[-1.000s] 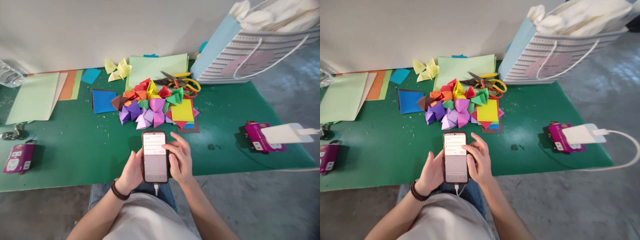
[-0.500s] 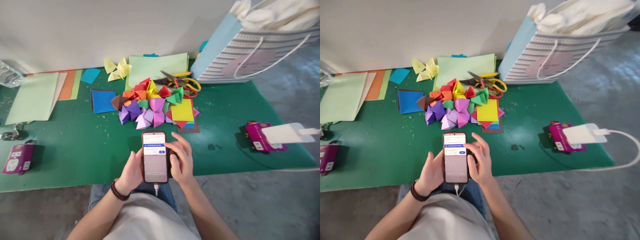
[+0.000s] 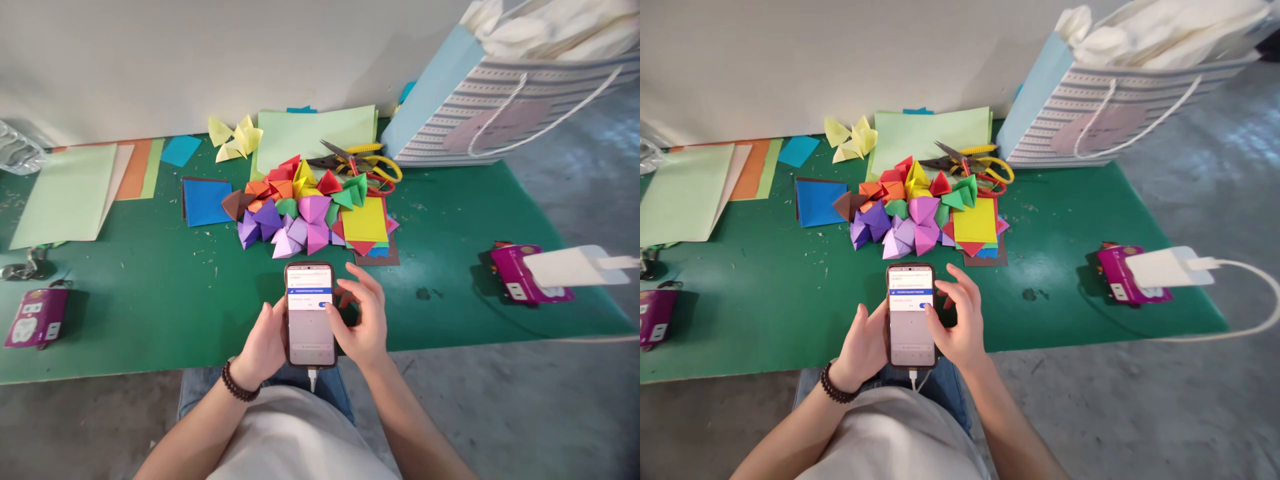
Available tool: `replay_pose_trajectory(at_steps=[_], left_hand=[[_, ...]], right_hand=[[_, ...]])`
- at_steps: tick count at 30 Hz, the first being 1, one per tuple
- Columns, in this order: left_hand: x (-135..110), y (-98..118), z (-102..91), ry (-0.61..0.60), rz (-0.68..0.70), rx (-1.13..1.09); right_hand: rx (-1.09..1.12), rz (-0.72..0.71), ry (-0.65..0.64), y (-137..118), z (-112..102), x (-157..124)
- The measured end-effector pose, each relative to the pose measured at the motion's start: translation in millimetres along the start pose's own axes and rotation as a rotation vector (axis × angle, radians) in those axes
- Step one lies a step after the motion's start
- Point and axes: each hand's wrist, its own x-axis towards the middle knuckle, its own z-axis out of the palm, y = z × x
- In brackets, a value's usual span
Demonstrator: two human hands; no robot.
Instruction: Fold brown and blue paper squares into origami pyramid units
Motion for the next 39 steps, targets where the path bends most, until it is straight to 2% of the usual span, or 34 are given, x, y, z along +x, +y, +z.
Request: replay_pose_trajectory(at_steps=[9, 39], left_hand=[[0.3, -0.4, -0.2, 0.003, 0.005, -0.006], [0.5, 0.0, -0.6, -0.001, 0.000, -0.011]], right_hand=[[0.124, 0.073, 0.009, 2.7, 0.6, -4.2], [0.176, 0.115, -0.004, 3.0, 1.5, -3.2]])
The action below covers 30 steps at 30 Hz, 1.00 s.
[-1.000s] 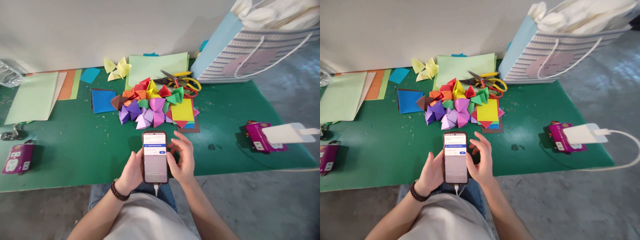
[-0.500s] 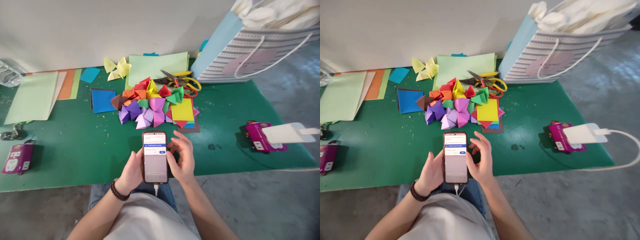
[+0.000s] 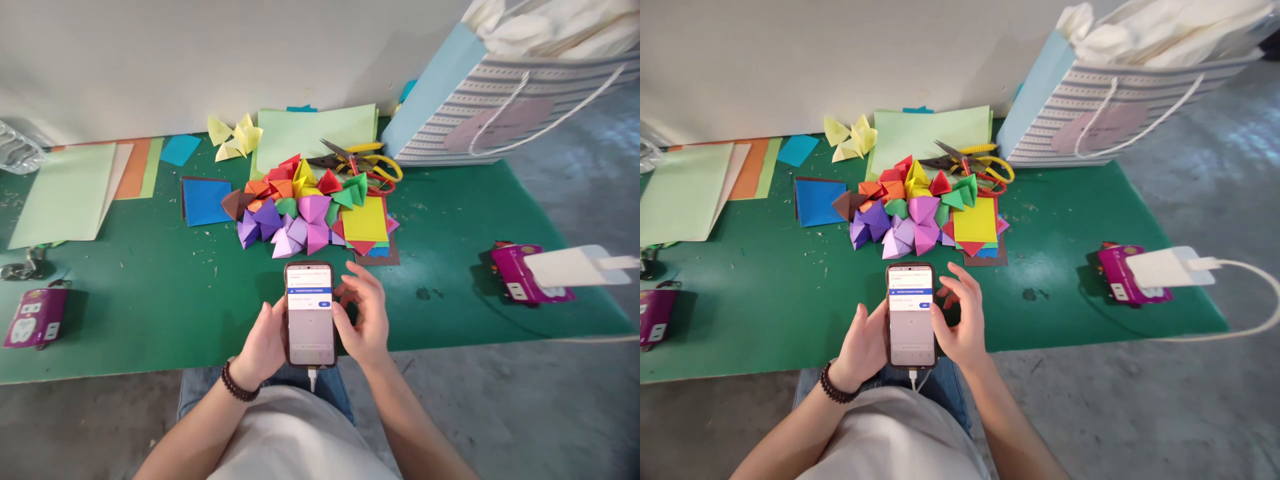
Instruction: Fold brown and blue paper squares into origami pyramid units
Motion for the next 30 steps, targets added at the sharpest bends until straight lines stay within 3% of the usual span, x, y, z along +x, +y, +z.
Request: replay_pose_trajectory(at_steps=[7, 15, 30], left_hand=[[0.1, -0.5, 0.3, 0.002, -0.001, -0.009], [0.6, 0.7, 3.0, 0.005, 0.002, -0.008], [1.6, 0.8, 4.5, 0.011, -0.004, 0.006]], right_hand=[[0.034, 0.048, -0.023, -2.7, 0.4, 1.0], [0.236, 0.228, -0.083, -3.3, 1.0, 6.5], [0.197, 0.248, -0.157, 3.6, 0.4, 6.2]])
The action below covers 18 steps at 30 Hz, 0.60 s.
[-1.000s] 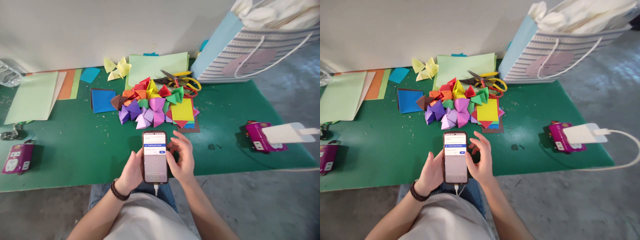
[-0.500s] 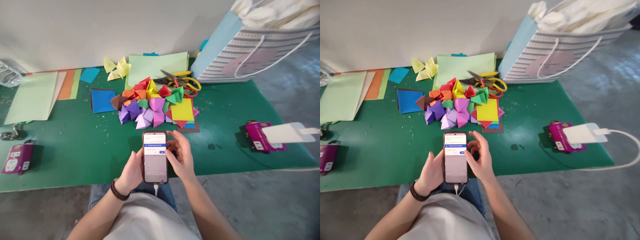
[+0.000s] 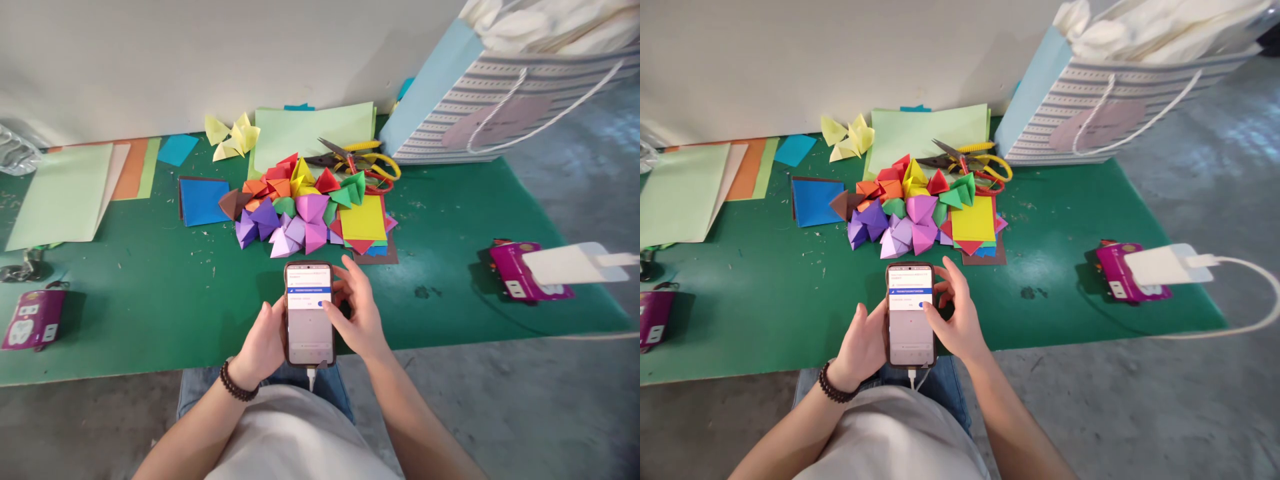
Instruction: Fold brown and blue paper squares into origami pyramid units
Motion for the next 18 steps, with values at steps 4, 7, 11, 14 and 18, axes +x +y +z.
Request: replay_pose_trajectory(at_steps=[4, 7, 11, 14, 18], left_hand=[[-0.1, 0.6, 0.2, -0.004, -0.002, 0.005], [-0.2, 0.4, -0.3, 0.003, -0.002, 0.000], [0.3, -0.9, -1.9, 0.008, -0.007, -0.022], [0.9, -1.2, -2.2, 0.003, -0.006, -0.029], [0.8, -0.6, -1.2, 0.003, -0.009, -0.029]], right_hand=[[0.088, 0.011, -0.004, 0.6, -0.7, -0.3], [0.149, 0.016, -0.004, 0.6, -1.1, -0.4], [0.176, 0.024, 0.007, 0.1, -1.1, -0.4], [0.177, 0.026, 0.009, 0.2, -0.9, -0.6], [0.161, 0.024, 0.008, 0.5, -1.0, -0.7]])
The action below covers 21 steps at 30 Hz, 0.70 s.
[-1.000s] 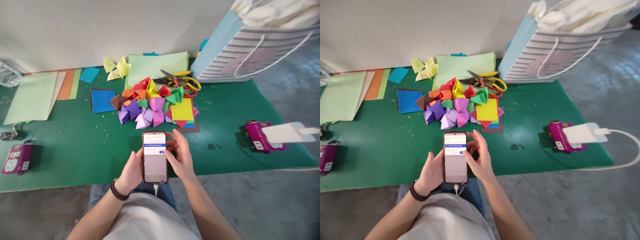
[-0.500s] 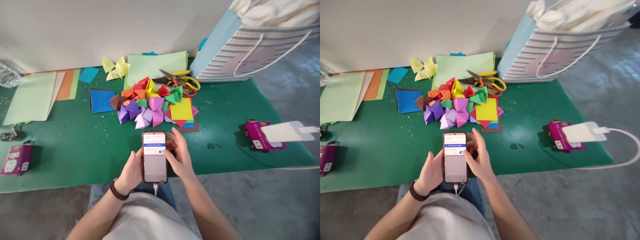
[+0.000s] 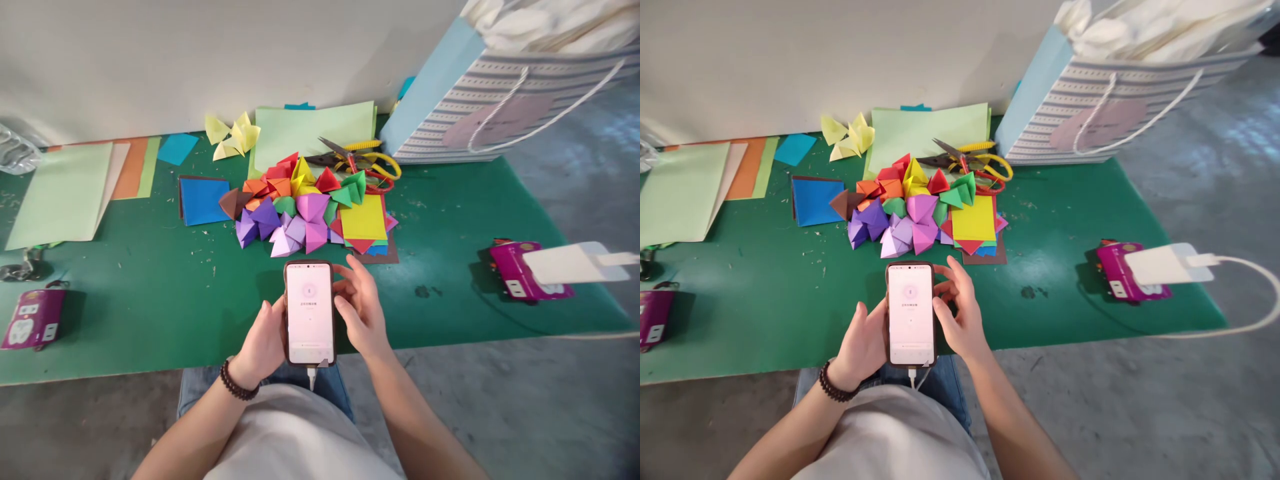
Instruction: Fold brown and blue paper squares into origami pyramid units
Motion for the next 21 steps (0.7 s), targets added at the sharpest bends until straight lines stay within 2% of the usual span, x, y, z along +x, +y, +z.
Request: replay_pose_trajectory(at_steps=[21], left_hand=[[-1.2, -0.2, -1.1, 0.026, 0.008, 0.005]], right_hand=[[-0.056, -0.008, 0.000, 1.2, -0.3, -1.2]])
